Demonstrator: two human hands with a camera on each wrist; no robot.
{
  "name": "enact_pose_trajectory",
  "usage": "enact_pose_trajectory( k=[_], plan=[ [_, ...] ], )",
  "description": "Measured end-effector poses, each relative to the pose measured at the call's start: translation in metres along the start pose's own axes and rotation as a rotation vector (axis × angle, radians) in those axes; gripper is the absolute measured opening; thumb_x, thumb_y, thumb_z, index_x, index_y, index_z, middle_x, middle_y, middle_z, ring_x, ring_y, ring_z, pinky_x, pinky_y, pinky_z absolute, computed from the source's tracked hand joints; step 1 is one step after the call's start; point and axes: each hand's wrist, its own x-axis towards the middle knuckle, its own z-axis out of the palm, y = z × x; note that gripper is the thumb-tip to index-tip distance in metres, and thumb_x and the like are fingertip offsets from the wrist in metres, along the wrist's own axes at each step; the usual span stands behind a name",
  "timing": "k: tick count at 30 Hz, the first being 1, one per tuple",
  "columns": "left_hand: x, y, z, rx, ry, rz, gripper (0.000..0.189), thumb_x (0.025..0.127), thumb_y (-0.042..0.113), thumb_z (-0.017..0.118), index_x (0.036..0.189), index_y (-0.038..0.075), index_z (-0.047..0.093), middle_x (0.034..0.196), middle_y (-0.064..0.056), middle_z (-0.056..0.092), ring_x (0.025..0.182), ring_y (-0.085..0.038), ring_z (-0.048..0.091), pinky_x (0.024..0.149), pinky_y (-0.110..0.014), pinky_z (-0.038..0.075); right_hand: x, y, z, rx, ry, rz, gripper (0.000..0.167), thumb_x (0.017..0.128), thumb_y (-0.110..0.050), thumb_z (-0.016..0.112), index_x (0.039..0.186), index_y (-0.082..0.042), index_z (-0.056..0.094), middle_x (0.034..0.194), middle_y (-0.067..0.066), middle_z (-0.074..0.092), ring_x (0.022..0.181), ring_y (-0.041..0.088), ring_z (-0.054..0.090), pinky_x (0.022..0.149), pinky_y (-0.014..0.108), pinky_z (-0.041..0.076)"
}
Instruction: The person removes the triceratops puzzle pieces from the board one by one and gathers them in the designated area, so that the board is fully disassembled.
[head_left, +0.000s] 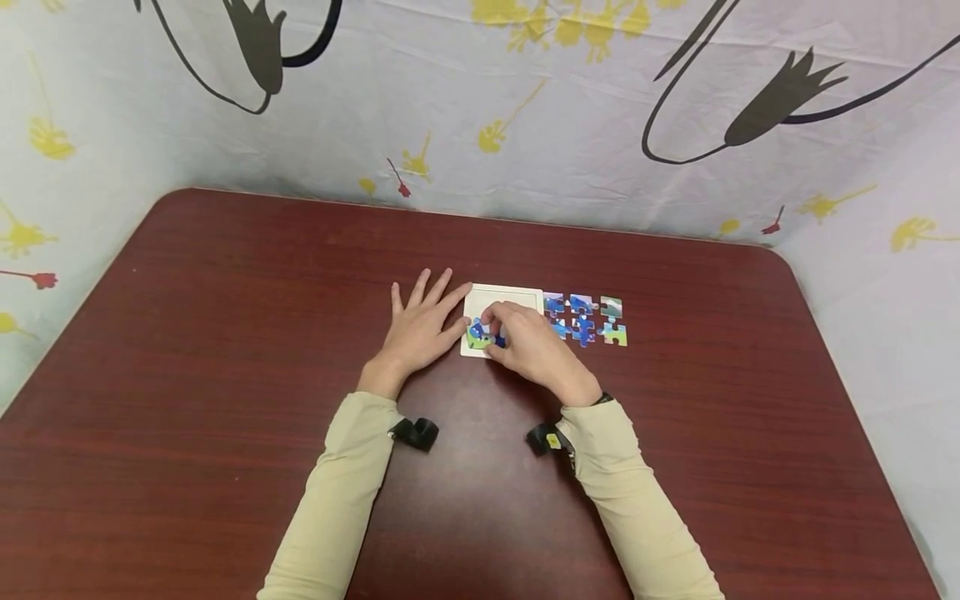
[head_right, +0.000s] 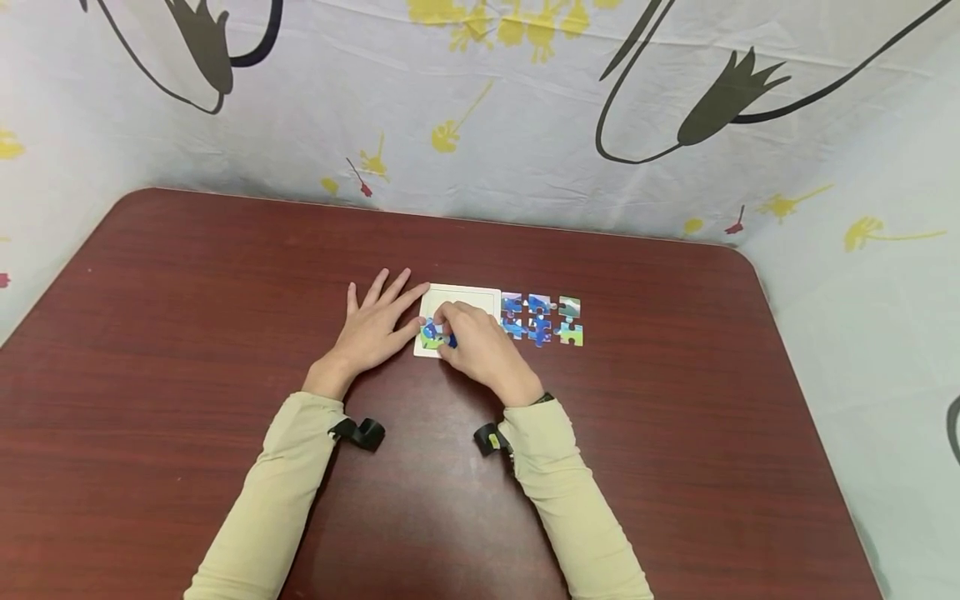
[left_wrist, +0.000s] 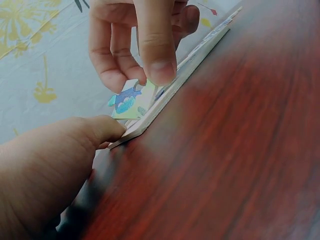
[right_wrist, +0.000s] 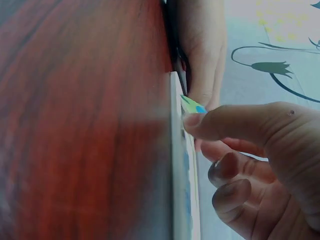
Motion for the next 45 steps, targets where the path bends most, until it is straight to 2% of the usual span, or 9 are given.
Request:
enact_pose_trajectory(
  k=[7, 13, 18, 22, 33, 38, 45],
  plan=[
    [0.0, 0.001, 0.002, -0.005, 0.006, 0.002, 0.055, 0.095, 0.048, 0.041, 0.146, 0.029, 0.032, 0.154, -0.002, 0.015, 0.141, -0.027, -0.001, 0.103, -0.061, -0.008, -0.009, 0.007, -0.021, 0.055, 0.057, 0.017, 0.023, 0.081, -0.013, 0.071, 0.099, -0.004, 0.061, 0.083, 0.003, 0.059, 0.061, 0.013, 0.051, 0.059, 0.029, 0.043],
    [-0.003, 0.002, 0.005, -0.014, -0.002, -0.01, 0.056, 0.095, 0.047, 0.042, 0.146, 0.029, 0.032, 0.154, -0.002, 0.016, 0.141, -0.027, 0.0, 0.103, -0.061, -0.008, -0.034, 0.027, -0.041, 0.044, 0.088, 0.075, 0.024, 0.08, -0.016, 0.073, 0.1, -0.006, 0.062, 0.083, 0.003, 0.06, 0.062, 0.013, 0.051, 0.058, 0.031, 0.042],
    [-0.003, 0.001, 0.005, -0.016, 0.007, -0.006, 0.055, 0.095, 0.047, 0.042, 0.146, 0.029, 0.032, 0.154, -0.002, 0.017, 0.141, -0.027, 0.001, 0.103, -0.062, -0.007, -0.055, 0.046, -0.048, 0.033, 0.068, 0.16, 0.026, 0.08, -0.015, 0.073, 0.101, -0.004, 0.062, 0.083, 0.005, 0.061, 0.064, 0.016, 0.052, 0.06, 0.033, 0.042],
    [-0.001, 0.001, 0.003, -0.01, 0.005, -0.004, 0.055, 0.095, 0.046, 0.042, 0.146, 0.029, 0.032, 0.154, -0.002, 0.016, 0.141, -0.026, 0.0, 0.103, -0.061, -0.007, -0.065, 0.057, -0.049, 0.024, 0.016, 0.199, 0.025, 0.081, -0.015, 0.072, 0.101, -0.004, 0.061, 0.082, 0.003, 0.06, 0.063, 0.014, 0.051, 0.06, 0.033, 0.042],
    [-0.001, 0.001, 0.001, -0.011, -0.003, -0.003, 0.055, 0.095, 0.045, 0.044, 0.146, 0.029, 0.032, 0.154, -0.003, 0.016, 0.141, -0.027, 0.0, 0.103, -0.061, -0.008, -0.066, 0.059, -0.046, 0.059, -0.074, 0.188, 0.023, 0.079, -0.013, 0.073, 0.097, -0.006, 0.062, 0.076, -0.002, 0.058, 0.06, 0.01, 0.052, 0.06, 0.031, 0.042],
    [-0.001, 0.0, 0.0, -0.008, -0.001, -0.001, 0.055, 0.095, 0.044, 0.044, 0.146, 0.029, 0.032, 0.154, -0.003, 0.016, 0.141, -0.027, 0.0, 0.103, -0.061, -0.008, -0.065, 0.058, -0.043, 0.074, -0.082, 0.181, 0.022, 0.078, -0.012, 0.073, 0.096, -0.006, 0.062, 0.076, -0.003, 0.057, 0.059, 0.01, 0.051, 0.059, 0.031, 0.042],
    [0.0, 0.0, 0.0, -0.008, 0.004, 0.0, 0.055, 0.094, 0.045, 0.044, 0.146, 0.029, 0.032, 0.154, -0.002, 0.015, 0.141, -0.026, 0.0, 0.103, -0.061, -0.008, -0.063, 0.057, -0.041, 0.037, -0.078, 0.182, 0.023, 0.077, -0.014, 0.073, 0.095, -0.006, 0.063, 0.074, -0.004, 0.057, 0.06, 0.01, 0.049, 0.06, 0.031, 0.04]
  ],
)
